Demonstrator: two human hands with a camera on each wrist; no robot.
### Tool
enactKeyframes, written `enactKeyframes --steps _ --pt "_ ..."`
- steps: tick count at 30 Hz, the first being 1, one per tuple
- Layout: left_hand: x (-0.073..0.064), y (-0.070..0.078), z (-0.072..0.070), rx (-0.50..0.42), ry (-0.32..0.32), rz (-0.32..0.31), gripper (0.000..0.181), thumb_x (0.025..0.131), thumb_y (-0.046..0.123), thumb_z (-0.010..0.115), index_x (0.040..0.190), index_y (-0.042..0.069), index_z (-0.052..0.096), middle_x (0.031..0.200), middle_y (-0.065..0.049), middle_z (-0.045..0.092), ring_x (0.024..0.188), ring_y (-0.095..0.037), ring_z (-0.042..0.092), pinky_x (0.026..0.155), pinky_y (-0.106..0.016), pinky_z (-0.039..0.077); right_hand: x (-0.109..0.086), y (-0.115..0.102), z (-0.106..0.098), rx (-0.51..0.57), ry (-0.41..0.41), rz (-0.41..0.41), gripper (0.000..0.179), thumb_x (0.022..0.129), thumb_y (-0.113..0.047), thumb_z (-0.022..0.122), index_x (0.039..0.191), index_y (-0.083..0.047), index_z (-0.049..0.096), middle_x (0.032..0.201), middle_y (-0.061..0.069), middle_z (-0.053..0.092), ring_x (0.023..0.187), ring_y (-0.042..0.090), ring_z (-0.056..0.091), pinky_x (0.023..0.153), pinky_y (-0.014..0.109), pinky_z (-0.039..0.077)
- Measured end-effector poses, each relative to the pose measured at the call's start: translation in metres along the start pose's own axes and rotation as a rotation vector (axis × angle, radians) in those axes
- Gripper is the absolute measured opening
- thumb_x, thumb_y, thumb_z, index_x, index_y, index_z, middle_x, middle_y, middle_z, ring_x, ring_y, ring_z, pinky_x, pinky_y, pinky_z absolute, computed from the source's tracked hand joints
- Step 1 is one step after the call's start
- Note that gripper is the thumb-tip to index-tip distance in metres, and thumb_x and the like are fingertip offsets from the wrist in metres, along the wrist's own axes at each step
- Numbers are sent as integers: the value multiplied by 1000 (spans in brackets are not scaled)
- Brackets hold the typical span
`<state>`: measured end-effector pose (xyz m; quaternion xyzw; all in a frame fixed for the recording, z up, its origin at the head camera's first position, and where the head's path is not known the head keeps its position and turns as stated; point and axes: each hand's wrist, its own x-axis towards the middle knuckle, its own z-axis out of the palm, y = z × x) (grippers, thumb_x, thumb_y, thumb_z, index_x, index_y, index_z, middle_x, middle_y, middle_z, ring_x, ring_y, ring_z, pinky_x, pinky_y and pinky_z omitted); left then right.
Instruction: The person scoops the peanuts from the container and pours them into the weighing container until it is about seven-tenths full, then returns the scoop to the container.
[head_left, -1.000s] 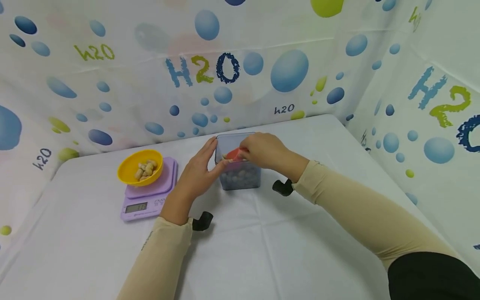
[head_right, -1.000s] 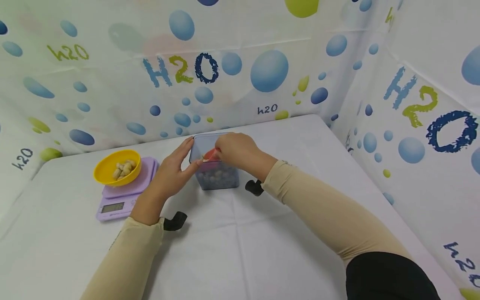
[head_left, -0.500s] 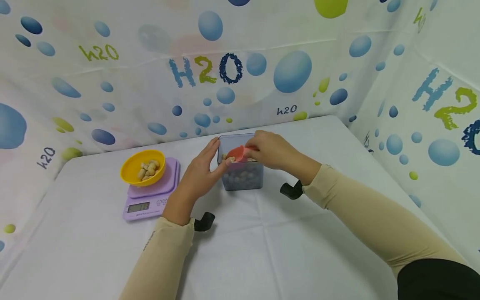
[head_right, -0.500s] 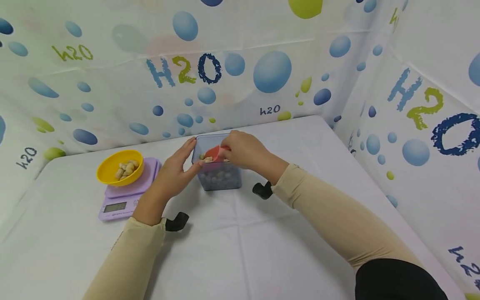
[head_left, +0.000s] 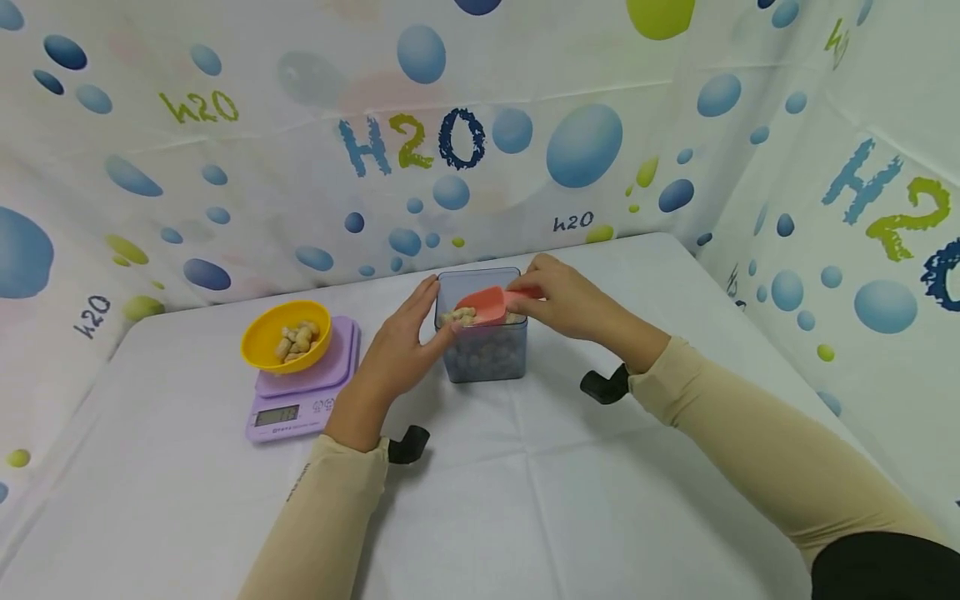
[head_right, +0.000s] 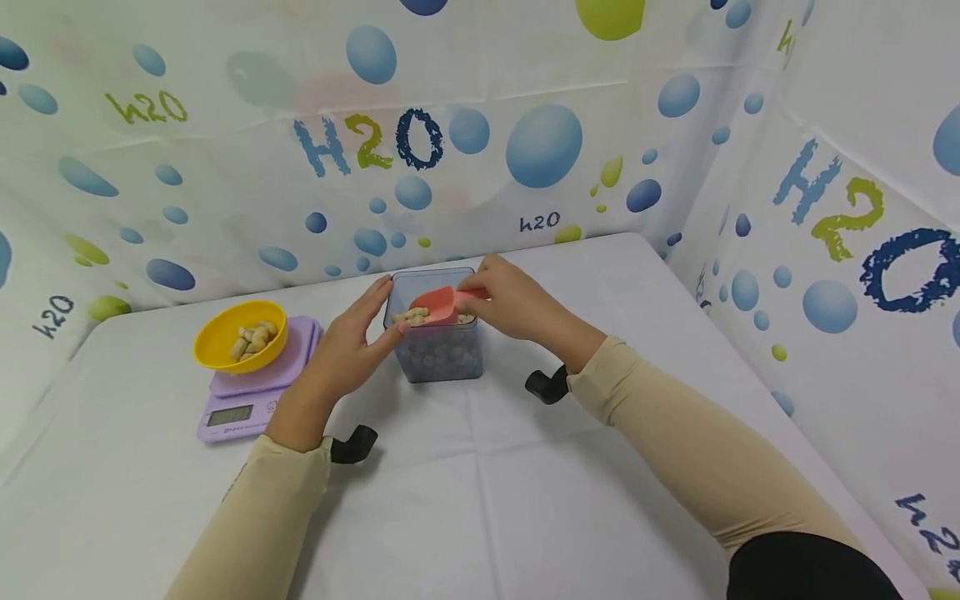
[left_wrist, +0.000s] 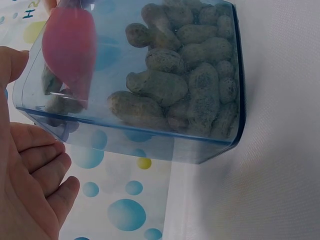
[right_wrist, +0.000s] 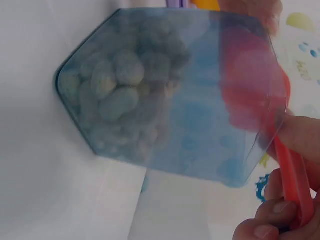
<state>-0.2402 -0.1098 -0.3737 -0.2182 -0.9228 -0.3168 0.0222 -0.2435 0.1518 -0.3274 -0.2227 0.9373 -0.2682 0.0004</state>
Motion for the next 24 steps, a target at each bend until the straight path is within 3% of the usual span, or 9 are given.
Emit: enactKeyframes --steps 11,19,24 --pt "0 -2 1 0 26 31 79 96 62 46 159 21 20 165 7 16 151 -22 21 121 -49 24 -5 11 -2 91 18 36 43 95 -36 64 129 -9 66 109 7 53 100 22 49 81 36 46" --pt "0 -3 2 1 21 22 81 95 66 44 159 22 20 165 7 15 151 -23 21 120 -51 24 -2 6 1 76 57 -33 38 95 -31 65 125 -8 68 108 7 53 101 23 50 88 40 48" --pt "1 -4 2 1 26 26 82 95 66 45 158 20 21 165 8 15 151 -22 21 120 -50 24 -4 6 0 58 62 -13 40 95 -30 65 128 -8 66 109 7 53 102 23 50 88 40 48"
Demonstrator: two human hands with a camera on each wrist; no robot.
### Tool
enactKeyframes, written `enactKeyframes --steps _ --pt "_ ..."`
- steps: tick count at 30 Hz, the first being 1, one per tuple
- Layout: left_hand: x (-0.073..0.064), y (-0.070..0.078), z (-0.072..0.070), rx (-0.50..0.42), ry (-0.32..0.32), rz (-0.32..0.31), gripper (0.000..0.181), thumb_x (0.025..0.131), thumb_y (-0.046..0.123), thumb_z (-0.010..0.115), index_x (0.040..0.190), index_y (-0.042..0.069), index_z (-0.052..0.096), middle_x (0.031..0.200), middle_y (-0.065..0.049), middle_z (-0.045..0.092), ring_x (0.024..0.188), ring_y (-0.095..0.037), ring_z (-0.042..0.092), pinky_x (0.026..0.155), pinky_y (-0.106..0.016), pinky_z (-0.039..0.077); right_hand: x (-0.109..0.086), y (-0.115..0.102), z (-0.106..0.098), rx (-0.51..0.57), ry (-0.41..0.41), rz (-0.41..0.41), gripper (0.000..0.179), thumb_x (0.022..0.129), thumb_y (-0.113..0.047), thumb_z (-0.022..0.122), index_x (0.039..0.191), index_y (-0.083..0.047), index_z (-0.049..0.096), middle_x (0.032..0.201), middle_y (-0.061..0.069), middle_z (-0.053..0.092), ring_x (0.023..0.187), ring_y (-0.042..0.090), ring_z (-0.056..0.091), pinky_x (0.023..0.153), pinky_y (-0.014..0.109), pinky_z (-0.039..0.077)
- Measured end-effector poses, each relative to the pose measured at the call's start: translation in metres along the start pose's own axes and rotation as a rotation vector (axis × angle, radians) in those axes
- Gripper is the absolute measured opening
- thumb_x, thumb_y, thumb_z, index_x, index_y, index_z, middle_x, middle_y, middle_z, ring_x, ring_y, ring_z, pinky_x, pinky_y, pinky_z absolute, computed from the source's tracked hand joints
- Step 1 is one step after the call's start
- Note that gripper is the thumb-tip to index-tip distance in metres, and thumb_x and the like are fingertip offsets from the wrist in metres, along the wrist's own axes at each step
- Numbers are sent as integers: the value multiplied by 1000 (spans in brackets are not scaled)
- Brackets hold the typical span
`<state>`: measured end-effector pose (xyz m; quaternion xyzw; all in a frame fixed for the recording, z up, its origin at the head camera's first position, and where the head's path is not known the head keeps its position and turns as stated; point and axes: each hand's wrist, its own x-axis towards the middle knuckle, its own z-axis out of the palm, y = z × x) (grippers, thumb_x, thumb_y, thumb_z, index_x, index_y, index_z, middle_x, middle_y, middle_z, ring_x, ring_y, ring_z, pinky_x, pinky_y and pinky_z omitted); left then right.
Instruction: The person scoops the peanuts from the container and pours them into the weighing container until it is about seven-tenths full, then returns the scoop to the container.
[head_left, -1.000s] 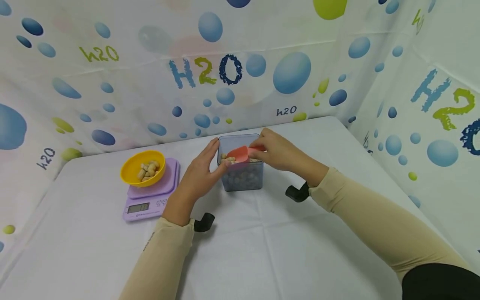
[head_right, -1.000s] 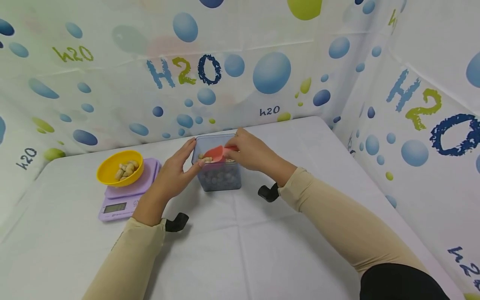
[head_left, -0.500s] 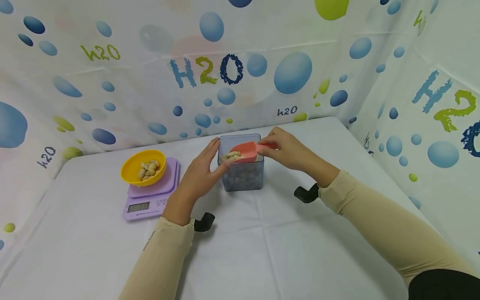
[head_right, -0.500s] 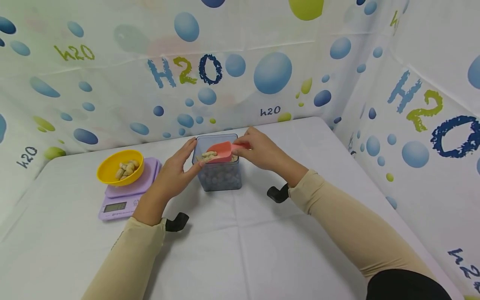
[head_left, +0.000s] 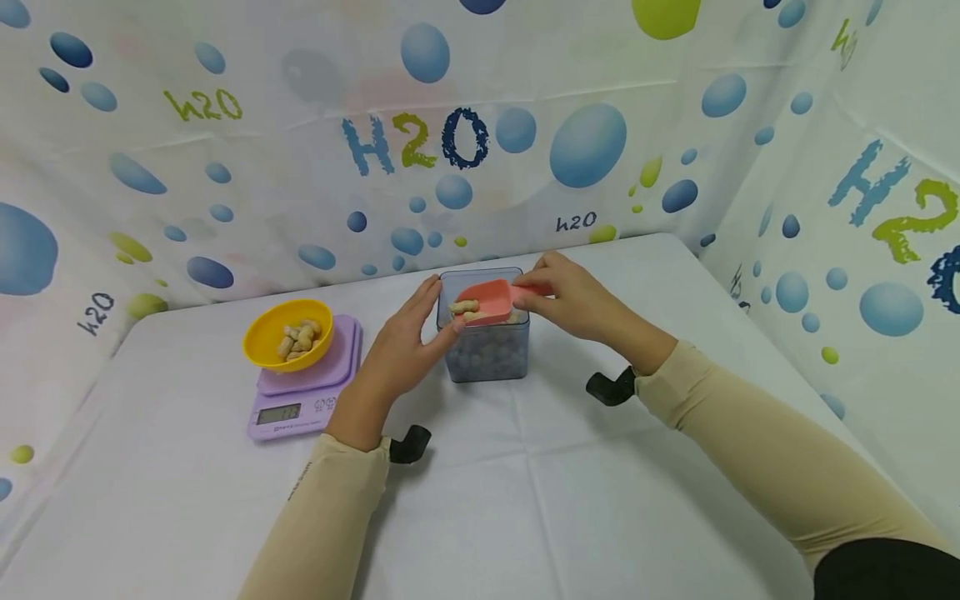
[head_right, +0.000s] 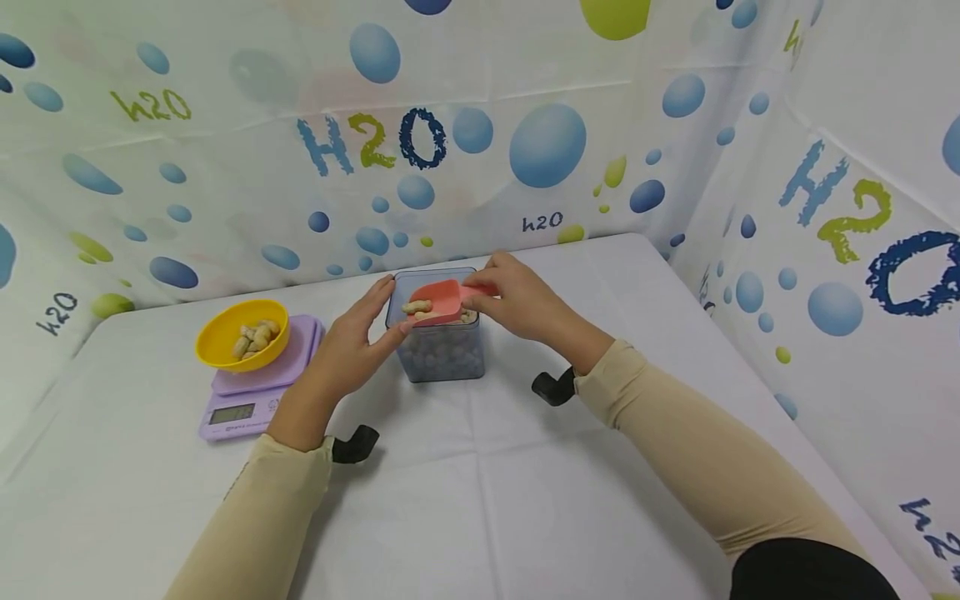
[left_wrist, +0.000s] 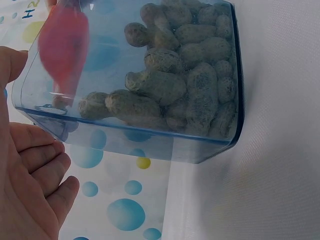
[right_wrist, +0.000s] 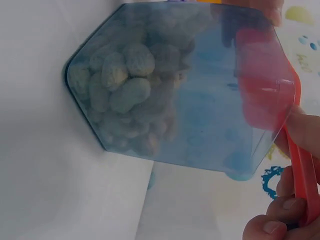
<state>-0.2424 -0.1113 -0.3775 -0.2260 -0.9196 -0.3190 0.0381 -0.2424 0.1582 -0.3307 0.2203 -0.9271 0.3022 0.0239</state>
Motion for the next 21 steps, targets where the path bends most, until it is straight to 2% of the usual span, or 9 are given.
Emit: enactKeyframes --steps 17,21 --pt "0 -2 1 -3 2 6 77 97 60 46 159 25 17 165 9 14 151 -21 20 121 -50 23 0 7 -3 -1 22 22 40 95 -31 66 128 -8 66 108 7 52 101 24 50 85 40 47" --pt "0 -1 1 -2 2 8 78 97 61 46 159 24 18 165 8 14 151 -22 20 121 -50 23 2 5 -2 -82 27 -3 38 94 -29 67 126 -8 67 105 7 52 96 22 49 81 36 46"
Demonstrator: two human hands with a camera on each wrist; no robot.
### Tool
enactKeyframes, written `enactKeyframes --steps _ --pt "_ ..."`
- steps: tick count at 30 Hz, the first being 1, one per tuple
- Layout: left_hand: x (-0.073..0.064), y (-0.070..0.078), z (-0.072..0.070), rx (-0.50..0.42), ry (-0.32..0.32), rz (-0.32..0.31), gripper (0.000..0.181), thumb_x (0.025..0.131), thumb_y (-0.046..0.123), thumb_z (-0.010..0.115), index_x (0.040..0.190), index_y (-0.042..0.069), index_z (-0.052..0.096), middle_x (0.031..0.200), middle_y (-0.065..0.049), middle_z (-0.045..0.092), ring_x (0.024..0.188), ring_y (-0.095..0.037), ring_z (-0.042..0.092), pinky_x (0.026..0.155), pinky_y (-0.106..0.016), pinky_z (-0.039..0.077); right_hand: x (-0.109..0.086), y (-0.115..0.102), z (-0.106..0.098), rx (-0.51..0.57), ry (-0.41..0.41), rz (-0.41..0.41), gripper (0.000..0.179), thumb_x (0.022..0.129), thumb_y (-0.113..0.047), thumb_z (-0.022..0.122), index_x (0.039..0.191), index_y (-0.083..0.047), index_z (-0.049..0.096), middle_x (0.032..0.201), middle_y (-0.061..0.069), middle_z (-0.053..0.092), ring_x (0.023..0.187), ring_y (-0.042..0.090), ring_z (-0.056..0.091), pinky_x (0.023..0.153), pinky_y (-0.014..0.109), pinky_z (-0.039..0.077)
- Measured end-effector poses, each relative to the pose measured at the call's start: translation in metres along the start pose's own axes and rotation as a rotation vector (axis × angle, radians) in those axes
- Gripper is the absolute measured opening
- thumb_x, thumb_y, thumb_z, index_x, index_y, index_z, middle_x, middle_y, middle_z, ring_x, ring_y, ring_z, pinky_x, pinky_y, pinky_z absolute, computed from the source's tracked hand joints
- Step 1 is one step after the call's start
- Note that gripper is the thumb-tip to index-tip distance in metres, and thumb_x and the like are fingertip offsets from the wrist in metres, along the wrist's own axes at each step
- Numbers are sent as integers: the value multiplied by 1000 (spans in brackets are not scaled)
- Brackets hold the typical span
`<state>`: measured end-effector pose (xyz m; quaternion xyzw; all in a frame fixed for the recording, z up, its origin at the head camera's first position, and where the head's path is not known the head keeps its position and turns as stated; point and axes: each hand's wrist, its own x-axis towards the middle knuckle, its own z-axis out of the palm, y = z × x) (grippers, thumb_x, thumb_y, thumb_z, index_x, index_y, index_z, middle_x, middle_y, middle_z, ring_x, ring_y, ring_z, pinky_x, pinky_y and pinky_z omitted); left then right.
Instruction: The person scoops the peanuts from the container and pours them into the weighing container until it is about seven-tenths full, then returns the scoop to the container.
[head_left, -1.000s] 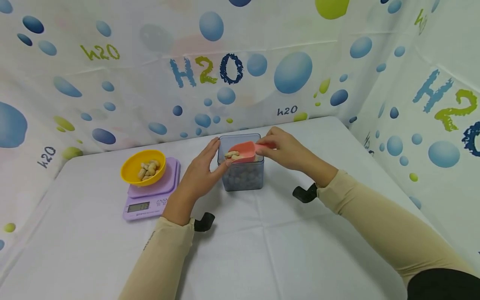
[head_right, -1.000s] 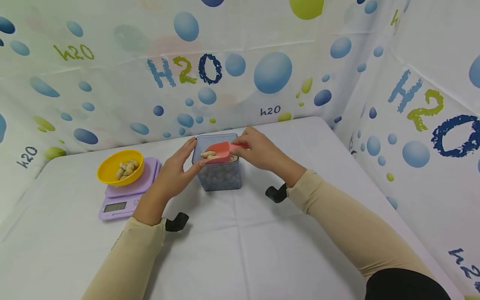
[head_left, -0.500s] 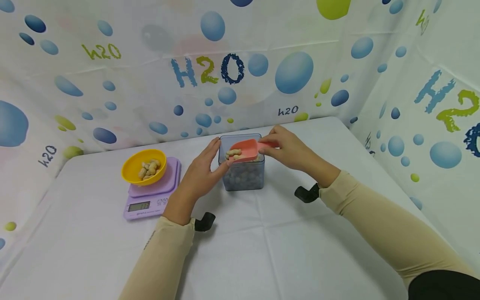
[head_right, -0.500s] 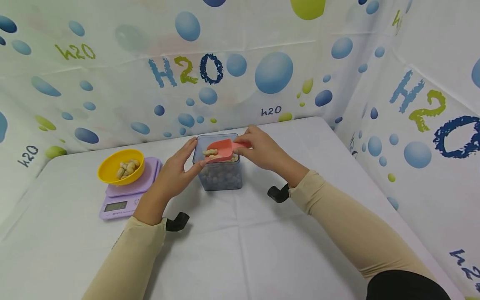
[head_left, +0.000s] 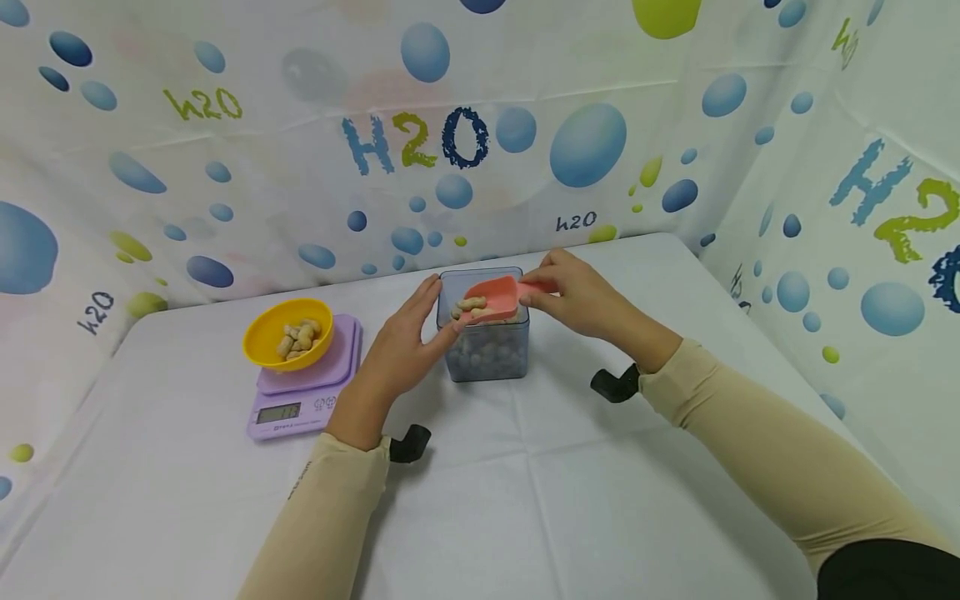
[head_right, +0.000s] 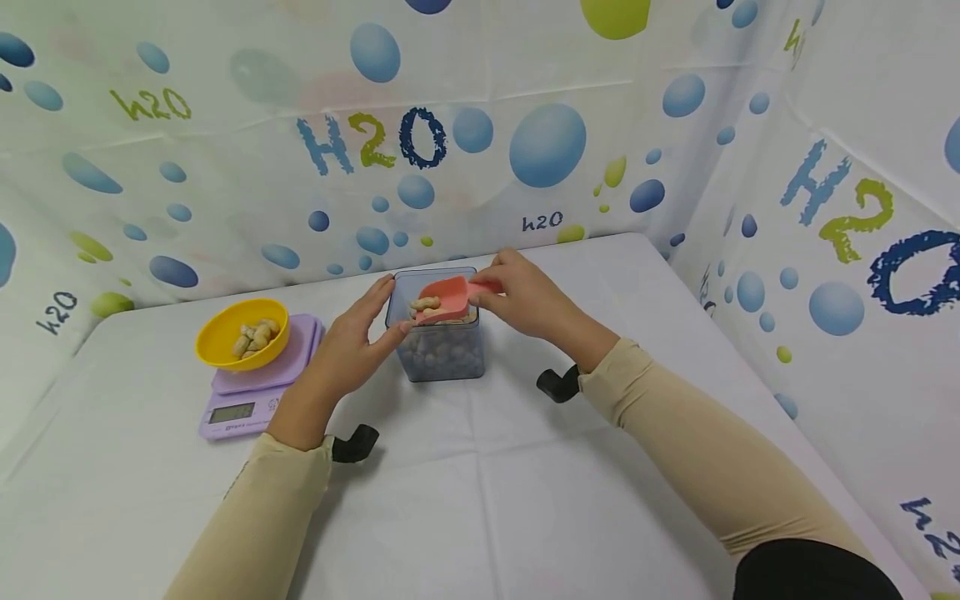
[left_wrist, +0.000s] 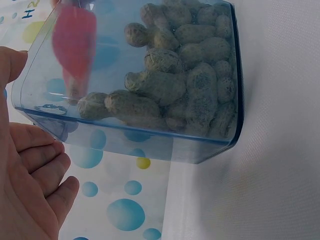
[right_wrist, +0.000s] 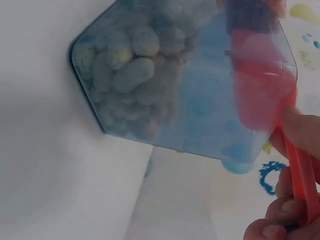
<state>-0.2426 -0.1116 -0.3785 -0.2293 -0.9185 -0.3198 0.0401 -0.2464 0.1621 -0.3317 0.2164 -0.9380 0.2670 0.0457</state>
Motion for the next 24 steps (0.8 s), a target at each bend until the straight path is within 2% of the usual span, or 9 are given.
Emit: enactKeyframes --steps 5,9,14,18,24 --pt "0 1 0 -4 7 -2 77 97 58 48 159 21 20 165 5 16 151 -23 22 120 -51 25 7 -15 0 -169 -15 -87 31 93 -26 68 119 -8 72 97 7 52 88 21 47 72 32 44" --pt "0 1 0 -9 14 1 77 97 57 49 158 18 22 165 3 18 151 -23 23 120 -50 25 14 -25 5 -278 -36 -152 23 92 -22 70 112 -10 75 93 7 53 88 21 47 70 31 45" --pt "0 0 0 -10 14 0 78 97 58 49 158 18 23 165 6 17 151 -23 22 120 -50 25 21 -34 14 -388 -18 -203 19 91 -20 72 107 -11 76 92 6 54 85 21 49 71 30 48" --pt "1 1 -1 -2 10 -6 79 96 60 49 158 19 22 165 7 16 151 -23 22 120 -50 26 23 -41 16 -430 -39 -237 18 92 -18 71 106 -9 76 92 7 55 83 22 51 70 29 48" --pt "2 0 -1 0 3 -1 80 96 60 49 158 19 21 165 7 16 151 -22 22 120 -49 26 21 -43 9 -391 -150 -213 15 93 -19 69 103 -11 76 85 3 56 80 21 50 68 30 44"
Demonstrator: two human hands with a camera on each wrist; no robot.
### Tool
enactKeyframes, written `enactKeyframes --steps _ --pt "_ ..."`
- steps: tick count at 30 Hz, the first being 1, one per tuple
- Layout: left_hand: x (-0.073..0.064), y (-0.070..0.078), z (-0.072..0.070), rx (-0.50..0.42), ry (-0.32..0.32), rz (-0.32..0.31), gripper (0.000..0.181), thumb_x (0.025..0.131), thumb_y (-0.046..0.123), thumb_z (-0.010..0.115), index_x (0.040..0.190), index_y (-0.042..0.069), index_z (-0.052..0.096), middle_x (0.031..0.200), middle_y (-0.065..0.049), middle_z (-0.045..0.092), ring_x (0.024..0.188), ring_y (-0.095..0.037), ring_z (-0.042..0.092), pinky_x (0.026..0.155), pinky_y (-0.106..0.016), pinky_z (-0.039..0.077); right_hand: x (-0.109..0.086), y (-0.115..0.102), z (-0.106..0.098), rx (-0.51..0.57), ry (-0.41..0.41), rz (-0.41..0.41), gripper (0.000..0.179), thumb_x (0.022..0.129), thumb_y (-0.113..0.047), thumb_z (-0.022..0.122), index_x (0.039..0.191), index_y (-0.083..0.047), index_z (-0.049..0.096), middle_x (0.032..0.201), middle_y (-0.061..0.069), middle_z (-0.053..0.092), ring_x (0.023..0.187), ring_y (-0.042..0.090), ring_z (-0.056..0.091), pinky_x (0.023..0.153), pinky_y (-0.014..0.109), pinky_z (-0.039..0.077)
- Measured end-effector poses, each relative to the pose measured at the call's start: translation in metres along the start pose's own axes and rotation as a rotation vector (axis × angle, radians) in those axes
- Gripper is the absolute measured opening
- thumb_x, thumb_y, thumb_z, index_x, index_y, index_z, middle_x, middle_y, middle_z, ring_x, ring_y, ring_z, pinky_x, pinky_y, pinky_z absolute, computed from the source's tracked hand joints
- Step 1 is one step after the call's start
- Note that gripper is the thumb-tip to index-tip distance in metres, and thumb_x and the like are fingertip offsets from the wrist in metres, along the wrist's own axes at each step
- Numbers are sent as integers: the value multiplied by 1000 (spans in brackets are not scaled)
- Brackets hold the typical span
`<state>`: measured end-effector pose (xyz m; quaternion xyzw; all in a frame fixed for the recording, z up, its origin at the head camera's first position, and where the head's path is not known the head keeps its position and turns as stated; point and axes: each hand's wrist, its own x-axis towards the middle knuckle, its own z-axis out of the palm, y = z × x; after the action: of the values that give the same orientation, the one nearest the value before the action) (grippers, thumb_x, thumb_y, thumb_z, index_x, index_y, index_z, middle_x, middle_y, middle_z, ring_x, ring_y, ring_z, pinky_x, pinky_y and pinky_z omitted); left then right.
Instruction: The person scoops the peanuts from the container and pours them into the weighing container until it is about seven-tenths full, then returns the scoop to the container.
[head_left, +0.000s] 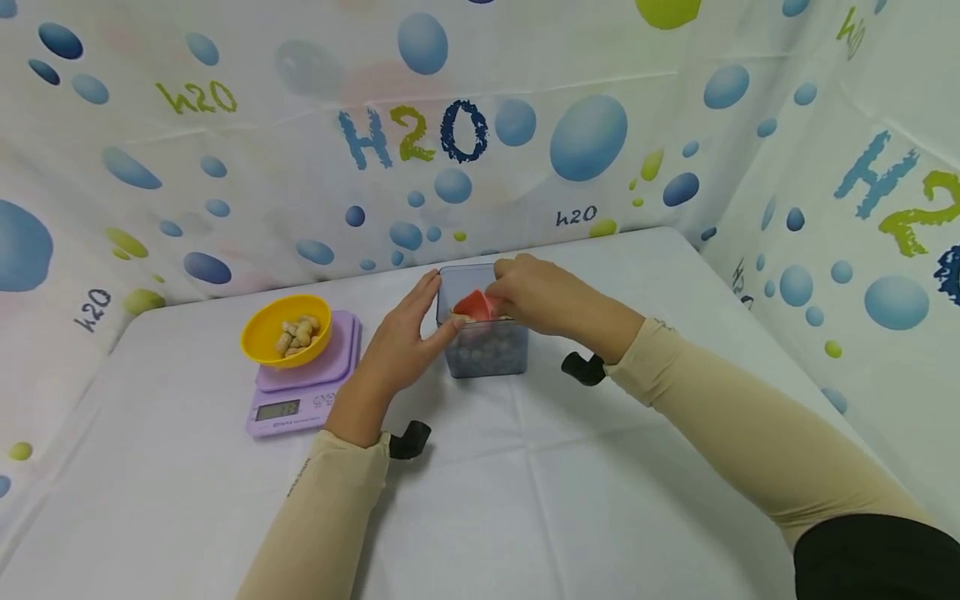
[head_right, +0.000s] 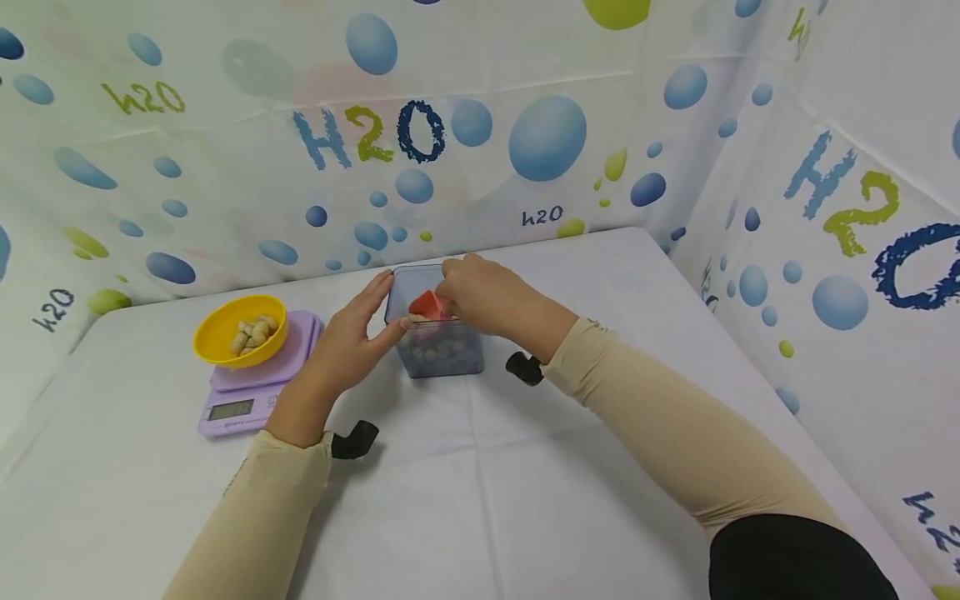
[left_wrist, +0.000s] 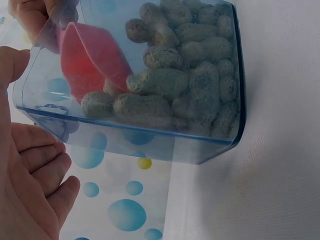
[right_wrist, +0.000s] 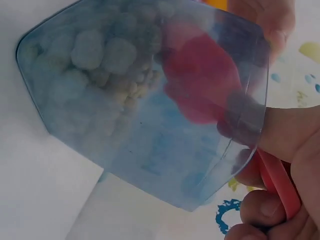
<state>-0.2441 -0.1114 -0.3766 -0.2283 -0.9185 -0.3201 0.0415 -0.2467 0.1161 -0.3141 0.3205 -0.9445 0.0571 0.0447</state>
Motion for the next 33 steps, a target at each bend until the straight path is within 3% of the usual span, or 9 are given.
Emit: enactKeyframes --steps 8,19,26,33 --pt "0 -1 -1 0 3 -7 80 95 60 50 158 19 22 165 7 16 151 -23 22 120 -50 25 3 -3 5 26 -14 17 16 97 -19 64 101 -8 74 88 5 62 82 22 53 73 32 47" --pt "1 0 1 -7 -7 2 80 96 60 50 159 20 21 165 7 16 151 -22 21 121 -50 24 0 7 -5 239 -117 93 25 96 -27 65 111 -9 74 98 2 69 86 20 57 77 32 50" --pt "2 1 0 -3 3 2 78 96 58 50 159 21 20 165 7 15 151 -21 20 121 -49 23 7 1 2 208 -86 95 23 98 -24 61 110 -8 74 101 5 70 89 21 57 83 34 50" --pt "2 1 2 -10 -9 -11 81 95 63 49 159 23 19 165 8 15 151 -21 20 121 -49 23 4 5 8 231 -42 78 22 97 -26 63 107 -10 74 94 3 65 86 20 54 78 33 46"
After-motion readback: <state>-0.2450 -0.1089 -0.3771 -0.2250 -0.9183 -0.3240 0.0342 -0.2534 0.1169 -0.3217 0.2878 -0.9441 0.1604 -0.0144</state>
